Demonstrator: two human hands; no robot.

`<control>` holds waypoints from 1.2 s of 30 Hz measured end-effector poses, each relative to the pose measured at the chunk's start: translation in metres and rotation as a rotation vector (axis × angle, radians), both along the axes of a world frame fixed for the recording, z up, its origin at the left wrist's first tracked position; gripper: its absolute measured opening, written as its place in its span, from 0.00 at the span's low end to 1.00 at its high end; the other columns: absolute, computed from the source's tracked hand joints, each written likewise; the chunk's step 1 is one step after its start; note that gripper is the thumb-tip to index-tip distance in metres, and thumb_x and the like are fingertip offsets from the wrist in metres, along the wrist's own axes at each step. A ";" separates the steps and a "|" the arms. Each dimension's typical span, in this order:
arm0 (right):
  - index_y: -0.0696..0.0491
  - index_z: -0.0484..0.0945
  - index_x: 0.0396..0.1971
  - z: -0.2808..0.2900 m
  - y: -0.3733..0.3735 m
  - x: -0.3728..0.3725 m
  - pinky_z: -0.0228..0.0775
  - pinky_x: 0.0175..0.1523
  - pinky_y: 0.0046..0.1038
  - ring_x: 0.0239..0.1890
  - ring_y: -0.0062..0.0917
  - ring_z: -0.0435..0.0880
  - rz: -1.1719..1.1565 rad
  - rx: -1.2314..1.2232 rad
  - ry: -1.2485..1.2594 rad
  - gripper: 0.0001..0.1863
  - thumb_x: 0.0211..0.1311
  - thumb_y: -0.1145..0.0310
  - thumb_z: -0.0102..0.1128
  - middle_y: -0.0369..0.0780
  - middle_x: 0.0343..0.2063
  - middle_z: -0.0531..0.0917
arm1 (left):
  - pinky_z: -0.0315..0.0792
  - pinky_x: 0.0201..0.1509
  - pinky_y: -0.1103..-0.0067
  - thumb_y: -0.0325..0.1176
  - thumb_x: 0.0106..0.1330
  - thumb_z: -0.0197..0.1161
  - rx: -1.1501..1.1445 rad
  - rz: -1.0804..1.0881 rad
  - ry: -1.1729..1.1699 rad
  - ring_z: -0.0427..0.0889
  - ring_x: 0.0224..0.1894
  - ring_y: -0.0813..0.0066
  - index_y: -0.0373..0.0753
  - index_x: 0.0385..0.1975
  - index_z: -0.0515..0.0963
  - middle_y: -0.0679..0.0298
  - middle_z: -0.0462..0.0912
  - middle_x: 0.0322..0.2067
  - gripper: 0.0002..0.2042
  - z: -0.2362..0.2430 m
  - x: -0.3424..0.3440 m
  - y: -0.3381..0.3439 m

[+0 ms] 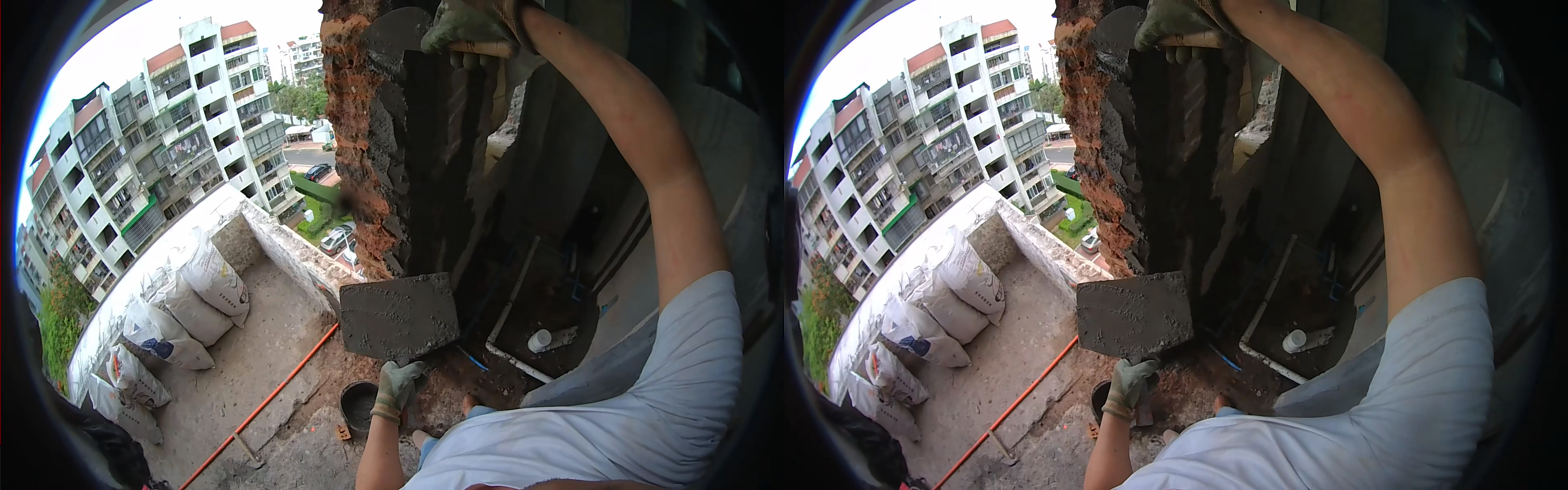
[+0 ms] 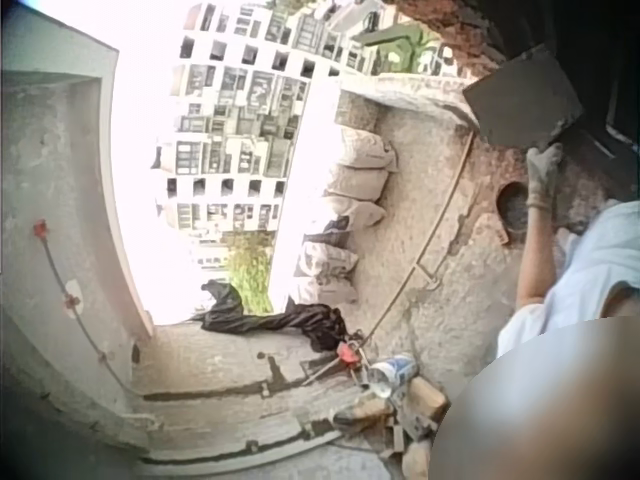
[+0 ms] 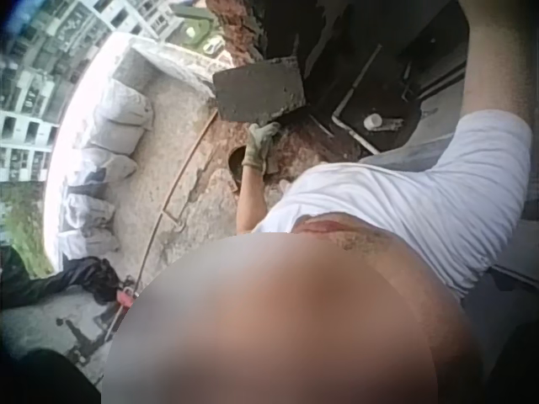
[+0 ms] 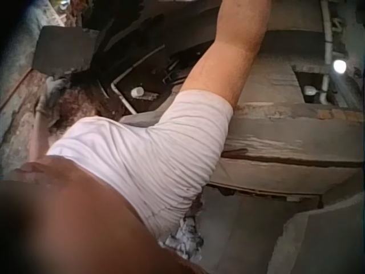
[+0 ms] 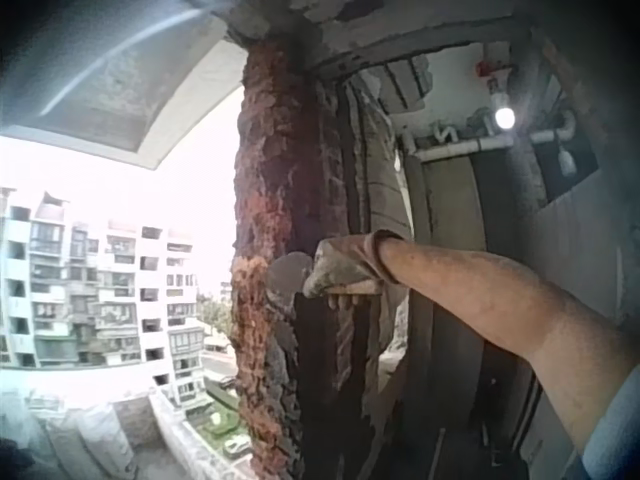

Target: Applying cement mortar to a brick wall using a trowel and hawk.

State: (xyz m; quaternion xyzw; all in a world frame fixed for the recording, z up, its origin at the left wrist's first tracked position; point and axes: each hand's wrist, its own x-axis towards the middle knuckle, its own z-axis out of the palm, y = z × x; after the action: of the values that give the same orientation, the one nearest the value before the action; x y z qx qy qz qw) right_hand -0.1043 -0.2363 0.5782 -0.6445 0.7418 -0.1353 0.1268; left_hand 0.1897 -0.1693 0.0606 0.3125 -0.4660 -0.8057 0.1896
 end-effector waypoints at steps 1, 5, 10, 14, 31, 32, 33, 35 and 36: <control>0.59 0.80 0.42 -0.001 0.001 0.000 0.79 0.39 0.32 0.33 0.27 0.84 0.010 -0.042 0.007 0.16 0.70 0.60 0.58 0.40 0.31 0.83 | 0.70 0.24 0.77 0.28 0.56 0.66 0.013 0.029 0.022 0.75 0.19 0.76 0.37 0.30 0.80 0.68 0.77 0.21 0.05 0.003 0.000 0.003; 0.59 0.80 0.42 -0.013 0.008 0.003 0.79 0.39 0.31 0.33 0.26 0.84 0.049 -0.212 0.012 0.15 0.70 0.60 0.58 0.39 0.31 0.83 | 0.69 0.24 0.77 0.27 0.56 0.66 0.069 0.039 -0.057 0.75 0.18 0.76 0.38 0.29 0.81 0.69 0.78 0.20 0.03 0.002 0.009 0.002; 0.59 0.80 0.42 -0.030 0.026 -0.009 0.80 0.39 0.30 0.33 0.24 0.84 0.059 -0.427 0.021 0.15 0.70 0.61 0.57 0.39 0.30 0.82 | 0.71 0.25 0.77 0.28 0.57 0.66 0.018 0.030 -0.072 0.76 0.19 0.75 0.35 0.28 0.81 0.67 0.79 0.22 0.04 -0.003 -0.001 0.002; 0.59 0.80 0.42 -0.045 0.021 -0.002 0.80 0.39 0.30 0.32 0.23 0.84 0.104 -0.589 0.041 0.14 0.70 0.61 0.57 0.38 0.30 0.82 | 0.75 0.25 0.77 0.28 0.57 0.67 -0.014 0.114 -0.055 0.78 0.21 0.76 0.33 0.30 0.82 0.67 0.80 0.25 0.06 -0.012 0.000 0.004; 0.60 0.82 0.44 -0.215 0.009 -0.144 0.78 0.35 0.23 0.33 0.21 0.83 0.059 -0.464 -0.760 0.18 0.73 0.59 0.54 0.40 0.31 0.83 | 0.71 0.23 0.76 0.30 0.56 0.66 -0.053 0.344 -0.169 0.77 0.18 0.73 0.37 0.26 0.81 0.65 0.80 0.20 0.04 0.029 -0.039 0.020; 0.60 0.82 0.44 -0.221 0.010 -0.149 0.78 0.36 0.24 0.33 0.22 0.83 0.077 -0.470 -0.708 0.18 0.72 0.60 0.54 0.40 0.32 0.83 | 0.72 0.25 0.76 0.30 0.56 0.65 -0.047 0.366 -0.146 0.78 0.20 0.73 0.37 0.26 0.82 0.65 0.81 0.21 0.04 0.020 -0.039 0.022; 0.60 0.82 0.44 -0.227 0.010 -0.155 0.78 0.36 0.24 0.33 0.22 0.83 0.087 -0.468 -0.719 0.18 0.72 0.60 0.54 0.40 0.32 0.83 | 0.73 0.26 0.77 0.30 0.56 0.65 -0.040 0.387 -0.124 0.79 0.22 0.73 0.36 0.27 0.82 0.65 0.81 0.23 0.04 0.014 -0.039 0.025; 0.60 0.82 0.45 -0.239 0.012 -0.168 0.79 0.37 0.26 0.33 0.23 0.84 0.163 -0.385 -0.801 0.17 0.72 0.61 0.53 0.40 0.33 0.83 | 0.73 0.28 0.77 0.29 0.57 0.64 -0.051 0.398 -0.170 0.79 0.23 0.73 0.36 0.27 0.82 0.66 0.82 0.24 0.04 0.007 -0.039 0.030; 0.60 0.82 0.45 -0.247 0.013 -0.175 0.79 0.37 0.26 0.33 0.23 0.84 0.168 -0.381 -0.809 0.17 0.72 0.61 0.53 0.40 0.33 0.83 | 0.74 0.29 0.77 0.28 0.57 0.64 -0.059 0.396 -0.209 0.80 0.25 0.73 0.36 0.28 0.82 0.66 0.82 0.26 0.03 0.007 -0.040 0.034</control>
State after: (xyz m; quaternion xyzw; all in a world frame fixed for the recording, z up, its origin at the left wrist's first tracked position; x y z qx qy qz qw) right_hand -0.2798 -0.2228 0.3314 -0.6096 0.5398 -0.4995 0.2960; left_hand 0.1493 -0.1355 0.0674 0.4739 -0.4359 -0.7022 0.3039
